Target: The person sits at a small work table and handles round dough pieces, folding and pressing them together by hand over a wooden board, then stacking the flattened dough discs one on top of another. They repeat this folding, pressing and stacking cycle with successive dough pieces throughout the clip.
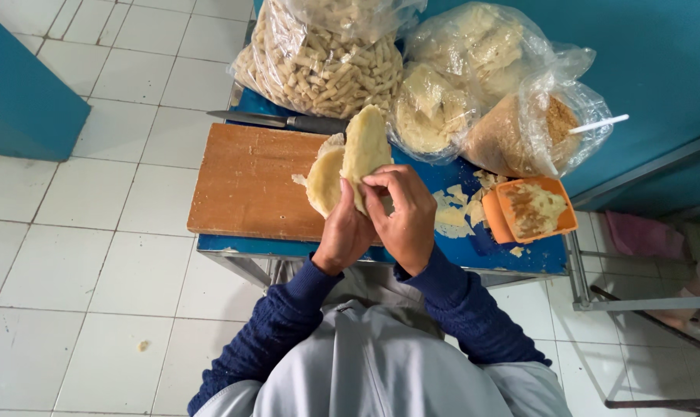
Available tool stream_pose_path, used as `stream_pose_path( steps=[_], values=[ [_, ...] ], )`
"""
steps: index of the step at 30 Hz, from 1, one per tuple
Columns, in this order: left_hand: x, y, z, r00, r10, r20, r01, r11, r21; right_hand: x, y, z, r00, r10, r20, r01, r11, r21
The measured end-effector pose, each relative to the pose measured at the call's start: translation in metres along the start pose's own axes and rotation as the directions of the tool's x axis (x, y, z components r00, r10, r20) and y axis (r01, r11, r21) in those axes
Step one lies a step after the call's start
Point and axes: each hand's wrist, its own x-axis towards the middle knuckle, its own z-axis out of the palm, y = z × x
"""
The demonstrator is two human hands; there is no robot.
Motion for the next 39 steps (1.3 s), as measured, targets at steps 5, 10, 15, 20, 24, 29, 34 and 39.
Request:
stream_pose_path(
  steps=[5,10,15,20,24,29,34,39],
  values=[
    [0.0,-0.004,0.003,0.996,0.09,-0.015,-0.09,0.996,-0.012,-0.001,0.017,-0.006,0.978,0.178,0.106,-0.197,0.958,0.207],
    [-0.001,-0.006,0.004,0.991,0.112,-0.068,-0.116,0.992,-0.055,-0.002,0.034,-0.009,0.902,0.324,0.285,-0.423,0.791,0.441],
    [0.0,-0.001,0.007,0.988,0.136,-0.079,-0.142,0.988,-0.067,-0.004,0.034,-0.014,0.92,0.287,0.266,-0.384,0.795,0.47],
    [-0.003,0.016,0.011,0.994,0.092,-0.064,-0.101,0.984,-0.146,-0.003,0.025,-0.035,0.966,0.086,0.244,-0.151,0.954,0.261],
    [-0.002,0.023,0.015,0.997,0.061,-0.054,-0.07,0.983,-0.169,-0.003,0.018,-0.044,0.955,-0.045,0.294,0.014,0.994,0.107],
    [-0.001,0.03,0.017,0.995,0.039,-0.088,-0.054,0.983,-0.175,-0.001,0.022,-0.054,0.958,-0.081,0.276,0.063,0.995,0.072],
    [-0.002,0.032,0.015,0.999,-0.01,-0.042,0.002,0.984,-0.179,-0.004,0.026,-0.052,0.944,-0.223,0.244,0.237,0.971,-0.026],
    [-0.009,0.028,0.01,0.996,0.042,0.077,-0.034,0.995,-0.098,-0.004,0.027,-0.05,0.959,-0.093,0.269,0.089,0.996,0.027]
  ],
)
